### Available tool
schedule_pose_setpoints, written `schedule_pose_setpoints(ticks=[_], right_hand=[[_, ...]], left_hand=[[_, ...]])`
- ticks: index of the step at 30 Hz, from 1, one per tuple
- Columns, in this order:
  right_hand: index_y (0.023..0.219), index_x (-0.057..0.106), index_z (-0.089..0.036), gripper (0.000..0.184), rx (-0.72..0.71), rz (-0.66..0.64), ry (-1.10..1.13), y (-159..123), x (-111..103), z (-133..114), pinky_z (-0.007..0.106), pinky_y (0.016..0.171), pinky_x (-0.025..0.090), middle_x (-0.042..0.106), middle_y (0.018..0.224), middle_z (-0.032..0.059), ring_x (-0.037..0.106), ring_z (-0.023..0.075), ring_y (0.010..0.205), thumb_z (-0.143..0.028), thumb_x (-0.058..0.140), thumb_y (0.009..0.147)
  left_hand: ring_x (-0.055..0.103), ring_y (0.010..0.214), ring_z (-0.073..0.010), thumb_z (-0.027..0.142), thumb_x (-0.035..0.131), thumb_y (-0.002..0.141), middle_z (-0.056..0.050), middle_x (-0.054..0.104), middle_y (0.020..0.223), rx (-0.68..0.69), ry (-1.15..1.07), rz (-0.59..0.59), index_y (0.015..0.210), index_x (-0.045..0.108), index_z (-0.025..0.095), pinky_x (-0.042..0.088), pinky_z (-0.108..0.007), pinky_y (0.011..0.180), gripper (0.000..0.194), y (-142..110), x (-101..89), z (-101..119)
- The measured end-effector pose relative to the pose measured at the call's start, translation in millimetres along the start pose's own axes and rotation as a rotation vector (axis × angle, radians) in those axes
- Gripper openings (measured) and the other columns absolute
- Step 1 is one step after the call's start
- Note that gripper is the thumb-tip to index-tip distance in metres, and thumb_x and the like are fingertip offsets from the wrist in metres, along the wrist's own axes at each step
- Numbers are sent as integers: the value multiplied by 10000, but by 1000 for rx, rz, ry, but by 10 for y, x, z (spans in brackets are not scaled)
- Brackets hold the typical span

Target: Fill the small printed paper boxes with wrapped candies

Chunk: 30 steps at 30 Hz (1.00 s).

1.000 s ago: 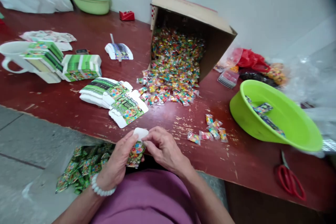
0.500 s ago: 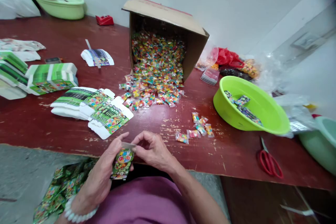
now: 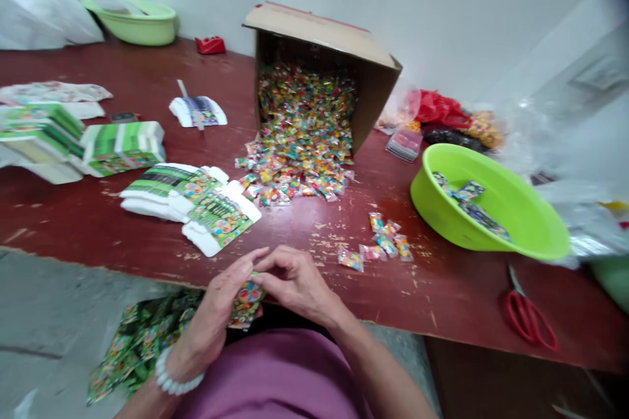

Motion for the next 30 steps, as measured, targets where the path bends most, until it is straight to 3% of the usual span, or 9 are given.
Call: schedule_pose_setpoints(ticks=[3, 5, 11, 15, 18, 21, 24, 27, 30], right_hand=[[764, 699, -182, 163, 160, -69, 273, 1, 89, 142, 226, 565, 476, 713, 842, 18, 594, 111, 622, -321, 694, 848], [755, 681, -179, 178, 189, -98, 311, -5, 128, 141, 221, 529, 463, 720, 853, 19, 579, 105, 588, -327, 689, 853], [1032, 700, -234, 165, -158, -90, -171, -152, 191, -175, 366, 864, 498, 699, 1021, 60, 631, 204, 954, -319, 587, 948], [1270, 590, -252, 520, -234, -72, -416, -290, 340, -130, 449, 950, 477, 601, 1268, 115, 561, 278, 1134, -425, 759, 810], [1356, 505, -246, 736, -220, -70, -356, -292, 421, -84, 486, 1010, 452, 537, 1358, 137, 509, 314, 1227, -471, 817, 729], [1302, 539, -244, 496, -37, -45, -95, -209, 392, 24, 395, 870, 544, 603, 1250, 115, 625, 246, 1038, -435, 682, 867], [1094, 671, -220, 256, 145, -88, 80, -140, 385, 119, 304, 721, 557, 678, 1035, 71, 657, 181, 817, -400, 592, 931], [968, 726, -199, 226, 218, -116, 150, -96, 368, 142, 295, 731, 546, 700, 918, 52, 649, 177, 802, -398, 672, 876], [889, 737, -189, 201, 297, -145, 326, -80, 406, 174, 318, 777, 556, 726, 983, 62, 665, 186, 841, -375, 747, 815]], left_hand=[[654, 620, -183, 609, 522, 891, -112, 744, 1049, -114, -86, -104, 1325, 622, 189, 534, -266, 492, 612, -48, 75, -83], [604, 525, -145, 629, 507, 893, -110, 751, 961, -147, -123, -106, 1328, 621, 168, 512, -251, 456, 644, -55, 54, -118], [670, 686, -162, 394, 643, 859, -82, 749, 1023, -130, -296, -32, 1135, 736, 171, 528, -217, 531, 367, -23, -96, -179], [691, 772, -172, 336, 638, 846, -75, 756, 1010, -98, -370, 30, 1049, 757, 153, 551, -237, 681, 298, -12, -160, -232], [697, 828, -202, 403, 611, 873, -73, 747, 1078, 9, -262, 81, 1114, 728, 177, 551, -266, 683, 350, -37, -227, -176], [648, 1089, -237, 411, 566, 907, -65, 730, 1160, 204, -84, 120, 1084, 737, 185, 512, -303, 925, 334, -123, -308, 12], [593, 1199, -261, 434, 598, 880, -56, 716, 1216, 351, 139, 60, 1148, 731, 201, 428, -335, 1060, 379, -220, -286, 203], [594, 1208, -278, 478, 490, 939, -64, 716, 1228, 317, 227, 6, 1187, 726, 180, 422, -363, 1072, 454, -226, -253, 236], [600, 1203, -297, 511, 338, 996, -73, 728, 1203, 186, 167, -37, 1186, 732, 156, 472, -387, 1011, 564, -173, -212, 137]])
Point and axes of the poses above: each hand's wrist, its own y-axis towards the middle knuckle, its own x-axis out of the palm, z = x × y, the point moved 8 cm from there along y, towards the middle knuckle
